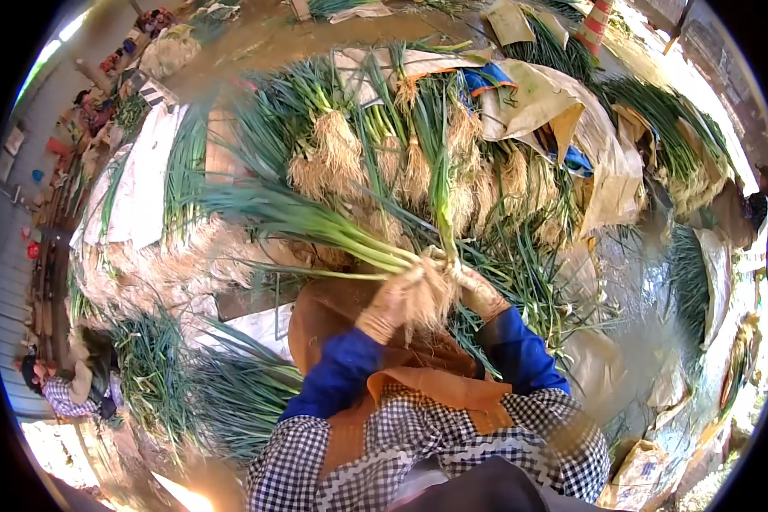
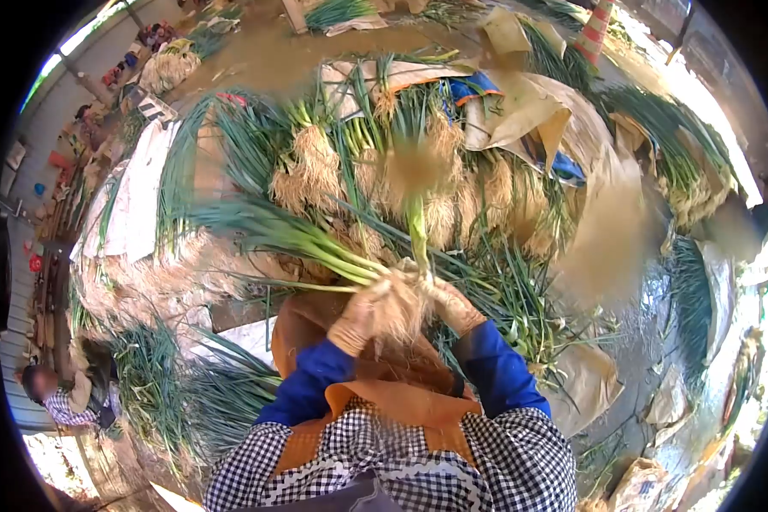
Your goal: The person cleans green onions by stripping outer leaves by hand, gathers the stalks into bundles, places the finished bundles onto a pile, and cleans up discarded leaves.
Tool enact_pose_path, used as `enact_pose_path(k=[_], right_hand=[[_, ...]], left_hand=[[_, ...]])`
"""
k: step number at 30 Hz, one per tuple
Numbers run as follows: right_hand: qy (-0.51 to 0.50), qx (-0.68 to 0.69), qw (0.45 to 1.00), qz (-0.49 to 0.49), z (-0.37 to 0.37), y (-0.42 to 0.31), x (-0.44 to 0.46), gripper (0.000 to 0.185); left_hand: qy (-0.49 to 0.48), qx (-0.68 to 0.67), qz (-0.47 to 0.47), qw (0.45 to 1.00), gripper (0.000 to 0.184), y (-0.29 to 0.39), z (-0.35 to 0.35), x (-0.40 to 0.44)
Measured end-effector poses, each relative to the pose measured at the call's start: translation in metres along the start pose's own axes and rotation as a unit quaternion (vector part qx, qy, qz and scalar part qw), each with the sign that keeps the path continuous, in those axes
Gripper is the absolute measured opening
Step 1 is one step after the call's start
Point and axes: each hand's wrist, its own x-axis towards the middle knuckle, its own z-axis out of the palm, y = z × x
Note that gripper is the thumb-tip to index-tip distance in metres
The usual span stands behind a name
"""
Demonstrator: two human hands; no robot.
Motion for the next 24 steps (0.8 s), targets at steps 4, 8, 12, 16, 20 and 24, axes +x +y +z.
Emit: enact_pose_path(k=[4,8,12,16,20,24], right_hand=[[-0.059,-0.264,0.961,0.058,-0.022,-0.015,0.011,0.060],[0.190,-0.763,0.617,0.032,0.022,-0.054,0.059,0.057],[0.135,-0.870,0.470,0.060,0.004,-0.041,0.099,0.037],[0.034,-0.878,0.477,0.027,0.018,-0.027,0.062,0.047],[0.125,-0.480,0.868,0.012,-0.007,-0.036,-0.043,0.020],[0.195,-0.845,0.479,0.134,-0.147,-0.032,-0.116,0.033]], left_hand=[[-0.017,-0.080,-0.037,0.996,0.016,-0.042,-0.006,-0.002],[0.065,0.052,0.082,0.993,0.015,-0.068,-0.013,0.017],[0.070,0.135,0.148,0.977,0.025,-0.100,-0.040,0.042],[0.072,0.047,0.123,0.989,0.026,-0.095,-0.040,0.033],[0.024,0.014,0.125,0.992,0.031,-0.077,-0.049,0.020],[0.023,-0.063,0.030,0.997,0.033,-0.063,-0.057,0.020]])
